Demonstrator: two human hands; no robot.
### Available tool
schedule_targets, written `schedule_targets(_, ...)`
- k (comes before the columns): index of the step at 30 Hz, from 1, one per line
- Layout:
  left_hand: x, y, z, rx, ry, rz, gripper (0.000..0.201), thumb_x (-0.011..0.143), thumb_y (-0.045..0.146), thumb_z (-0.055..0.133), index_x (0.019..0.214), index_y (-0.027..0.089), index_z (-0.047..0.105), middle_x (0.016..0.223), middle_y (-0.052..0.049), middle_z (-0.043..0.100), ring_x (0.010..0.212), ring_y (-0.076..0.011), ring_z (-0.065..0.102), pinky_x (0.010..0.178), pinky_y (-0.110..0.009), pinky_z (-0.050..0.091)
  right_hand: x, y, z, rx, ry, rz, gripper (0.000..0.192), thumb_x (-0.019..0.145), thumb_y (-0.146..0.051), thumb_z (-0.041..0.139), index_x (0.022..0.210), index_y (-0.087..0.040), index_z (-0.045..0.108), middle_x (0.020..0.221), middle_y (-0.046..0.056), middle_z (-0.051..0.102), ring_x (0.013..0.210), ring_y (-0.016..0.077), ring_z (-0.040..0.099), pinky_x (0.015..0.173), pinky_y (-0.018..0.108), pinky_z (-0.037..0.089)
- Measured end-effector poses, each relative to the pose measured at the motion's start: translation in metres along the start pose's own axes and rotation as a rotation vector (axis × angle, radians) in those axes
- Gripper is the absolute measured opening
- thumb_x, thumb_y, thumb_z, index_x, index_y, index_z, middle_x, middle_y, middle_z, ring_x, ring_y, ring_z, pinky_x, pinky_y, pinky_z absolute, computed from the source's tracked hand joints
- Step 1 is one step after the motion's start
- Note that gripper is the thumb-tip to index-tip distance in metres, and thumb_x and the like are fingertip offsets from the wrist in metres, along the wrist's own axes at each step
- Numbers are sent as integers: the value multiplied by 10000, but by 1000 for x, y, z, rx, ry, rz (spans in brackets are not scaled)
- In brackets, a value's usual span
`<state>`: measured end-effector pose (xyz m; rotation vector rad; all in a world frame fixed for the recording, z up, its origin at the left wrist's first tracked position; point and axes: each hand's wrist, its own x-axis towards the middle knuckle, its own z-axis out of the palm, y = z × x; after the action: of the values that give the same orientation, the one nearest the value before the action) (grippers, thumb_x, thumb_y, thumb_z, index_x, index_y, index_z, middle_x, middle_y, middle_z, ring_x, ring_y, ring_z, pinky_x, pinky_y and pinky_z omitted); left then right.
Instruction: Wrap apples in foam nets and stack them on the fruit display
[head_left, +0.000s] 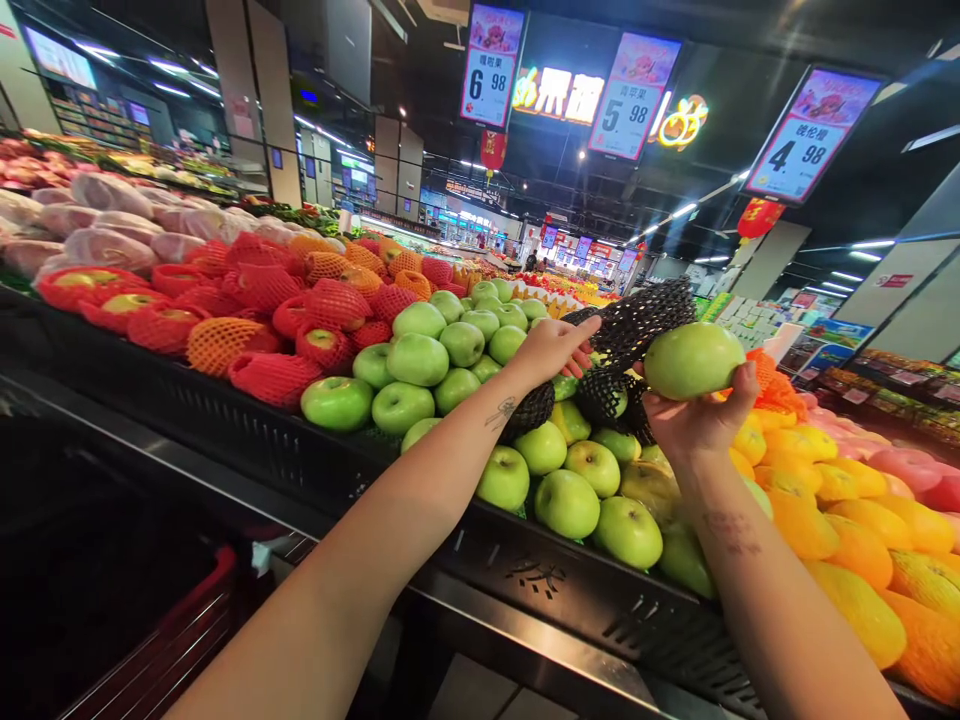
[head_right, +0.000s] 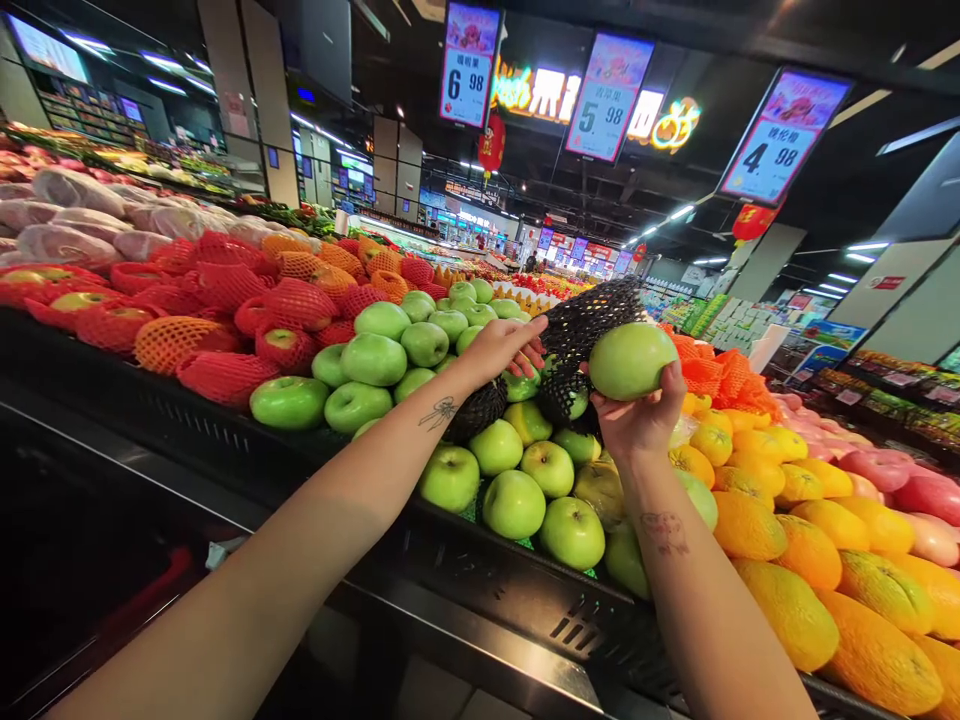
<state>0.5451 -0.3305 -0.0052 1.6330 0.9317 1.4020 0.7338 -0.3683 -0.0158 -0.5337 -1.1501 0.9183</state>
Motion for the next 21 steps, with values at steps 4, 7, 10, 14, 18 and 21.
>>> schedule_targets(4,-2,2,3,-69,-41,108,252,904,299,716,738,151,598,714,-1,693,555,-76,625,557,-187,480,1,1,0,22,-9,10,517,685,-668,575,1071,-328,631,1007,25,716,852,249,709,507,282,481)
schedule_targets(7,0,2,2,-138,88,139,165,879,117,700,758,149,593,700,17,667,588,-79,613,612,-206,512,-1,1,0,22,-6,-2,562,653,-676,599,1089,-322,630,1028,34,714,893,265,705,585,331,550)
schedule_targets(10,3,3,0,-215,229,132,142,876,56,668,794,147,597,713,23,657,618,-78,609,644,-211,524,-4,1,1,87,-44,19,595,601,-660,681,1082,-310,654,1016,31,718,866,253,707,573,317,560)
schedule_targets(14,4,3,-1,-288,302,101,205,852,62,708,758,155,551,633,63,588,553,-60,583,587,-189,494,-4,2,3,193,-47,26,676,450,-643,814,1006,-287,669,951,0,737,787,236,725,533,308,584)
schedule_targets(18,4,0,-1,-280,293,122,294,778,87,800,689,158,529,574,79,560,491,-49,549,533,-175,450,1,5,3,285,-2,47,725,352,-632,847,949,-264,663,874,6,757,655,240,723,443,322,583)
schedule_targets(21,3,0,0,-309,280,101,328,758,112,826,654,159,518,545,74,564,486,-54,559,536,-175,441,4,6,-1,322,-68,57,713,392,-630,838,981,-263,672,897,43,769,655,258,731,397,313,563)
